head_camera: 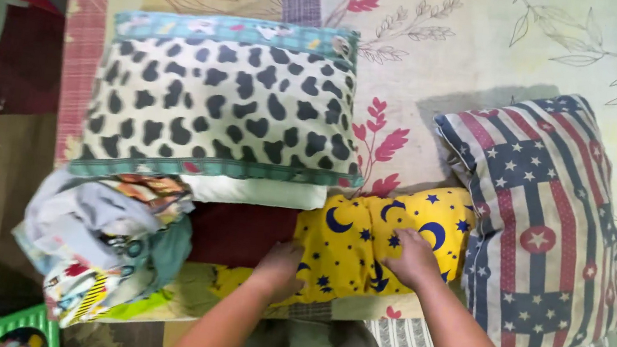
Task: The recorder is shown putting various pillowcases onto pillows on a bed.
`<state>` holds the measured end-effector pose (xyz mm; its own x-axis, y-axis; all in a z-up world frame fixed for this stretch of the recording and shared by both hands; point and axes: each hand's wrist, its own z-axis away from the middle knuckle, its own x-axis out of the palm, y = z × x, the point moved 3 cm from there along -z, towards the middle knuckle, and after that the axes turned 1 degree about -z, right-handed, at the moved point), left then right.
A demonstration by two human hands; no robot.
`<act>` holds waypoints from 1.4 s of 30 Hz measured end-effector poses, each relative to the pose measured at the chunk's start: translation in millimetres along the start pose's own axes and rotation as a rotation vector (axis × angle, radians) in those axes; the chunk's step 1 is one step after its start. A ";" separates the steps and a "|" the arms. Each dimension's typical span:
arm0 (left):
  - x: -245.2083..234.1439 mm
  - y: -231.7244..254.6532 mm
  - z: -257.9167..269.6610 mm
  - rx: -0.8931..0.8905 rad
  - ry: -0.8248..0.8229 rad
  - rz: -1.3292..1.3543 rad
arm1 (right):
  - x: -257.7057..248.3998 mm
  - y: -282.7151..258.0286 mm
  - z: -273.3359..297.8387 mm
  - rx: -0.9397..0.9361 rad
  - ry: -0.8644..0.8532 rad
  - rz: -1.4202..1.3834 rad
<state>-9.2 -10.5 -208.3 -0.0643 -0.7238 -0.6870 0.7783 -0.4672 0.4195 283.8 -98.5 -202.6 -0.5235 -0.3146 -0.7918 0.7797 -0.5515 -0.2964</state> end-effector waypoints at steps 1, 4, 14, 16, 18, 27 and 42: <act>14.7 2.7 -5.4 0.007 0.004 -0.113 | -5.2 0.5 0.4 0.040 -0.051 0.118; 55.8 9.1 -15.2 -0.014 0.071 -0.490 | -10.7 10.1 -2.0 0.110 -0.210 0.384; 106.4 -10.8 -39.9 0.043 0.272 -0.541 | 62.1 83.7 -37.4 -0.132 0.158 0.301; 98.9 -9.4 -29.1 0.055 0.323 -0.381 | 57.6 85.2 -37.6 -0.126 0.227 0.179; 84.4 -2.8 -4.2 0.031 0.418 -0.241 | 57.0 89.4 -33.3 -0.133 0.259 0.122; -30.6 102.8 124.0 0.163 0.789 0.153 | 10.2 81.7 -10.4 -0.201 0.365 -0.272; -249.8 111.8 307.8 0.037 1.105 0.333 | -180.6 -129.5 35.2 -0.672 0.233 -1.101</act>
<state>-98.4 -38.2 192.8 0.7365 0.0165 -0.6762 0.6343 -0.3643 0.6819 265.2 2.6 -2.3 -0.9733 0.2287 -0.0184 0.0376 0.0797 -0.9961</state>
